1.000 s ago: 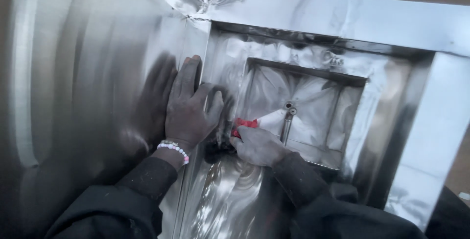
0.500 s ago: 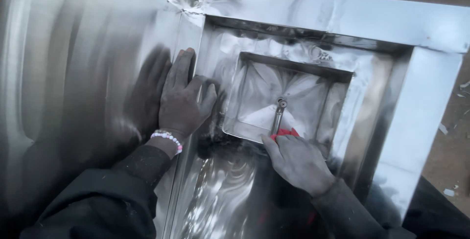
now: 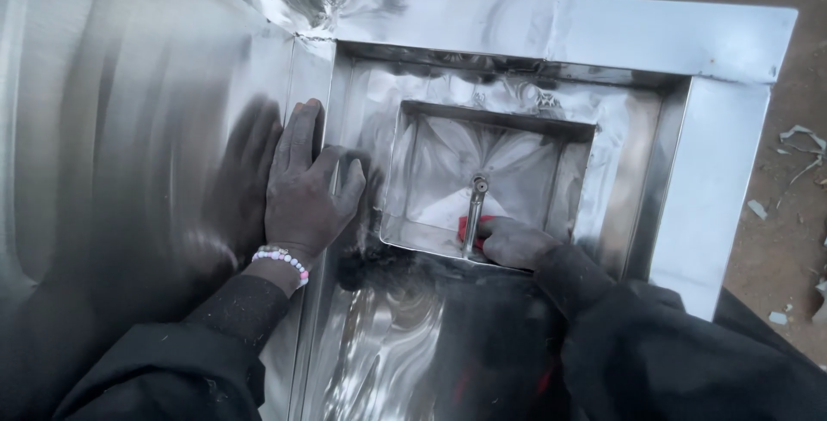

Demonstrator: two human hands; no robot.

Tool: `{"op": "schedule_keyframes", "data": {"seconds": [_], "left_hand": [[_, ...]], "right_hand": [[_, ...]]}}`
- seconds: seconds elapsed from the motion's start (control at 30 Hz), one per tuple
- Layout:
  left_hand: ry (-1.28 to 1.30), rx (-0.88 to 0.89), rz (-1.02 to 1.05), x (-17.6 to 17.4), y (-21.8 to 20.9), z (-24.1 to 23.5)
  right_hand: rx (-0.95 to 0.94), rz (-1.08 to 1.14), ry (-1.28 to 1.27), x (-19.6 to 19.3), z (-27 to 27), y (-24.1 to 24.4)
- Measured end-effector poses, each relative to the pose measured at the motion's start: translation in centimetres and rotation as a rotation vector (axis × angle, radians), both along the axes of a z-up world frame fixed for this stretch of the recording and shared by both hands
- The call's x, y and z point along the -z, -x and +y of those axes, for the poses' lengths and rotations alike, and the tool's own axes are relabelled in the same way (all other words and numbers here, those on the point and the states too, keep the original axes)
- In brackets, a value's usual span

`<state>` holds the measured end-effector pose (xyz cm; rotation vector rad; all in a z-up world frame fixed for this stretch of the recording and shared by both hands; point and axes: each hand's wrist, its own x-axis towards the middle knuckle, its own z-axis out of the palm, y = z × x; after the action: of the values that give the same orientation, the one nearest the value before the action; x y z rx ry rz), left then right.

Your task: Wiping down the surfaces of a stainless steel basin using a red cloth

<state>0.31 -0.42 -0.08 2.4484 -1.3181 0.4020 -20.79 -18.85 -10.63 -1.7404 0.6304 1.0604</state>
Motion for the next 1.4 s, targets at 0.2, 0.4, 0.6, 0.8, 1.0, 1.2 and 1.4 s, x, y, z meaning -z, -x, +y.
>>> {"op": "schedule_keyframes", "data": {"seconds": [0.2, 0.4, 0.6, 0.8, 1.0, 1.2, 1.4], "left_hand": [[0.027, 0.010, -0.021, -0.2, -0.2, -0.2], [0.024, 0.003, -0.018, -0.5, 0.5, -0.2], [0.045, 0.010, -0.023, -0.1, 0.2, 0.1], [0.073, 0.000, -0.021, -0.1, -0.1, -0.1], [0.061, 0.010, -0.001, 0.6, -0.1, 0.4], [0.066, -0.004, -0.015, -0.6, 0.3, -0.2], [0.010, -0.017, -0.001, -0.6, 0.2, -0.1]], "right_hand": [[-0.064, -0.068, 0.097, 1.3, -0.9, 4.6], [-0.139, -0.130, 0.249, 1.5, -0.6, 3.4], [-0.269, -0.197, 0.338, 4.6, -8.9, 3.4], [-0.387, -0.277, 0.463, 4.8, -6.8, 4.4], [-0.497, -0.350, 0.585, 6.5, -12.2, 1.7], [-0.598, -0.446, 0.728, 5.1, -4.1, 2.9], [-0.696, -0.531, 0.837, 6.6, -4.4, 2.5]]}}
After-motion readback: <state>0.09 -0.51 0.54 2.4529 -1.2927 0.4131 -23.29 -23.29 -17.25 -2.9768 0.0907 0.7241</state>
